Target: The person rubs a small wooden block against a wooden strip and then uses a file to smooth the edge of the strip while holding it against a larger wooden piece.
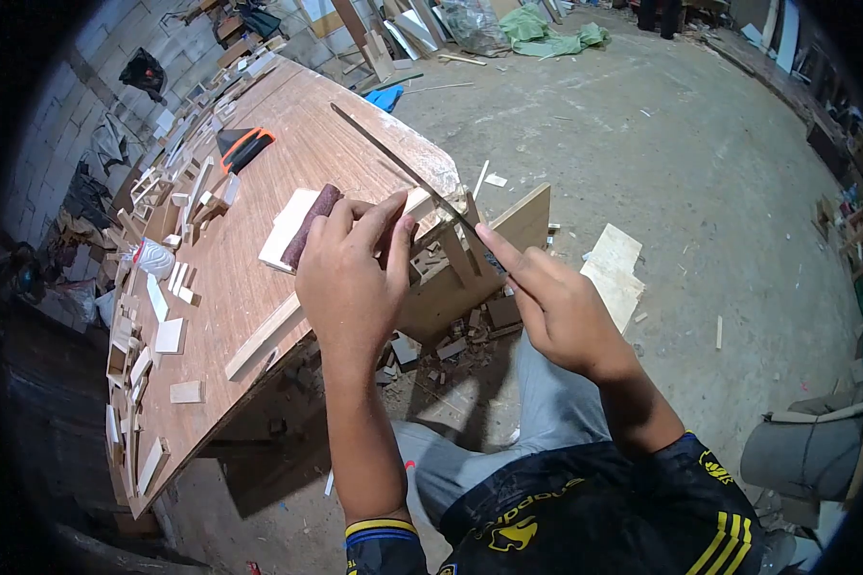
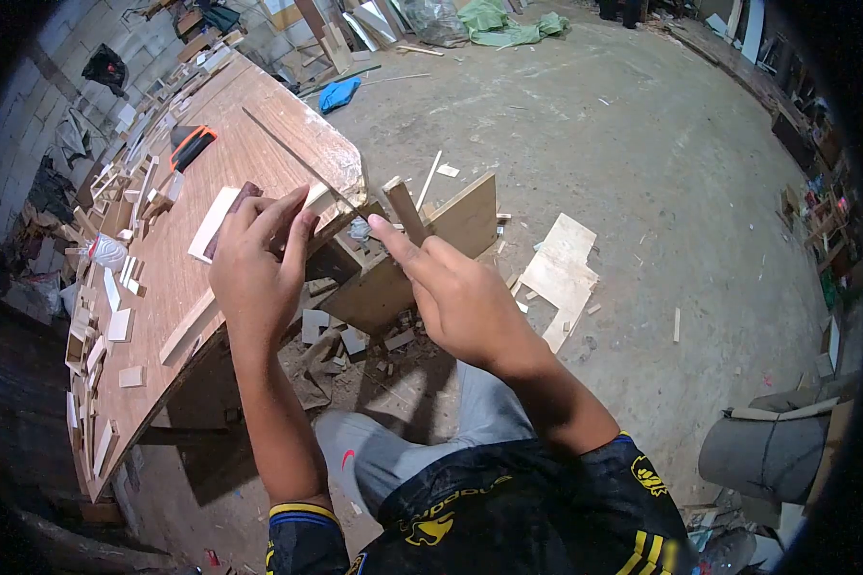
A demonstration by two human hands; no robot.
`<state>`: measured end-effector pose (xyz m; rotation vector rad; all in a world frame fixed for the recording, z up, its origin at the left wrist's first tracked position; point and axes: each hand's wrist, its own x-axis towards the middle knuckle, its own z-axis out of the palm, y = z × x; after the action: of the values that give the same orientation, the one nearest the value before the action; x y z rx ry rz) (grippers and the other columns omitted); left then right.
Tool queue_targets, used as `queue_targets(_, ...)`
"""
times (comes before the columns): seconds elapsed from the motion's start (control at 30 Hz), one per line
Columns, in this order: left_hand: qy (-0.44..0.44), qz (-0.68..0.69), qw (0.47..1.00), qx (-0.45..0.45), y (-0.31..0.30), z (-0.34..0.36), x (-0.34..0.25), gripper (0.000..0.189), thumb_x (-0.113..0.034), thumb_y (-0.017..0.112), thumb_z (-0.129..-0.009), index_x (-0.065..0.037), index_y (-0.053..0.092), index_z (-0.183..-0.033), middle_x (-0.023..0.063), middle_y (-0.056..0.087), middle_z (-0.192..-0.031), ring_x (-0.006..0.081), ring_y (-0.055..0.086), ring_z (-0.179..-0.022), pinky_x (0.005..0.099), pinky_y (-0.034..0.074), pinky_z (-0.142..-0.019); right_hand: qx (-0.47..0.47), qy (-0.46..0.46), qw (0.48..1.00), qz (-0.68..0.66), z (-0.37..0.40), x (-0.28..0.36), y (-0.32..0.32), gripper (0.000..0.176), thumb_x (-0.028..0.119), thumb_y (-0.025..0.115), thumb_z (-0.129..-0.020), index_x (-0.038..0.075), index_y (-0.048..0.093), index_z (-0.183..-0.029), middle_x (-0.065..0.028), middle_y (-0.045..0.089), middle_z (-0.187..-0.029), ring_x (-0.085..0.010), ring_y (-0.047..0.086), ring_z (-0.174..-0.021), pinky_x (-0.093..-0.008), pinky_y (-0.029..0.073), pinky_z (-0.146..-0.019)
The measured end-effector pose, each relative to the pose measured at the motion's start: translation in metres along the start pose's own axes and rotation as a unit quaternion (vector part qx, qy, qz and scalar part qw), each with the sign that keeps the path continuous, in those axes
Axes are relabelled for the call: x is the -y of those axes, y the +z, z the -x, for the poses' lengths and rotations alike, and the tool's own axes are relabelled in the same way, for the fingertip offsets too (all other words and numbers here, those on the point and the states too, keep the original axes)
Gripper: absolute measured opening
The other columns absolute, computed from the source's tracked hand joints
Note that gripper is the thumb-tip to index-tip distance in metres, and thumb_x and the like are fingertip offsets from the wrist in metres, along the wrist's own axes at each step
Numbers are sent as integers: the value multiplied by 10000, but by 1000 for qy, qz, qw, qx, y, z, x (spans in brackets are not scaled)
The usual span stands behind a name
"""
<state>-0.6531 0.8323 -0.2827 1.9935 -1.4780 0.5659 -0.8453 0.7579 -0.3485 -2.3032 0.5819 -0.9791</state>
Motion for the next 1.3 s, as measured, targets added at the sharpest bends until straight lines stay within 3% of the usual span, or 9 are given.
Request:
queue_targets(0.23,15,2,1000,-4,2,0,2,239,-263,698,-912,-137,754,-1108,71,653,-903,271,635,-883,373,497,-805,11,16,1000,20,6,12,1,690,-33,505,-901,175,377,-1546,-196,519,-791,-376,561,-712,-417,481,-685)
queue_targets(0.3,19,-2,1000,-6,2,0,1,234,-254,698,-913,-135,753,-1106,70,651,-898,270,632,-885,378,495,-801,5,3,999,45,8,19,3,675,32,526,-909,158,356,-1550,-164,549,-798,-394,580,-661,-486,469,-596)
queue_targets(0.4,23,-4,1000,-7,2,1,2,231,-251,699,-912,-142,753,-1109,74,648,-896,272,632,-892,385,491,-802,23,26,998,47,2,34,-8,710,-54,524,-873,129,369,-1542,-207,557,-790,-413,583,-711,-472,464,-650)
queue_targets(0.53,-7,9,1000,19,0,-1,0,229,-253,696,-916,-150,753,-1112,82,647,-898,280,636,-925,392,489,-820,39,27,996,71,-2,38,-17,698,-49,530,-871,110,376,-1533,-209,569,-782,-411,591,-703,-487,459,-638)
queue_targets(0.7,25,-10,1000,-10,2,1,1,224,-249,697,-920,-148,753,-1113,89,656,-919,311,638,-1085,399,486,-873,45,26,993,104,-2,45,-19,682,-33,529,-875,90,379,-1529,-191,582,-759,-385,603,-687,-483,469,-609)
queue_targets(0.93,26,-17,1000,-3,1,-1,1,226,-246,693,-924,-150,746,-1122,101,649,-918,337,631,-1125,415,487,-887,29,-12,993,112,7,38,-18,683,-27,532,-871,72,367,-1527,-204,615,-769,-383,635,-689,-482,489,-601)
queue_targets(1.17,38,-18,999,-25,4,0,3,224,-250,697,-918,-151,747,-1113,76,622,-868,270,621,-849,387,487,-765,58,18,991,123,2,48,-24,692,-37,517,-852,88,383,-1519,-232,645,-816,-403,638,-694,-498,494,-612)
queue_targets(1.3,23,-5,1000,-18,2,-1,4,221,-252,692,-919,-152,749,-1108,73,628,-879,276,621,-862,388,488,-766,60,46,990,123,6,53,-31,729,-23,523,-833,142,380,-1528,-252,651,-832,-413,639,-701,-506,488,-620)
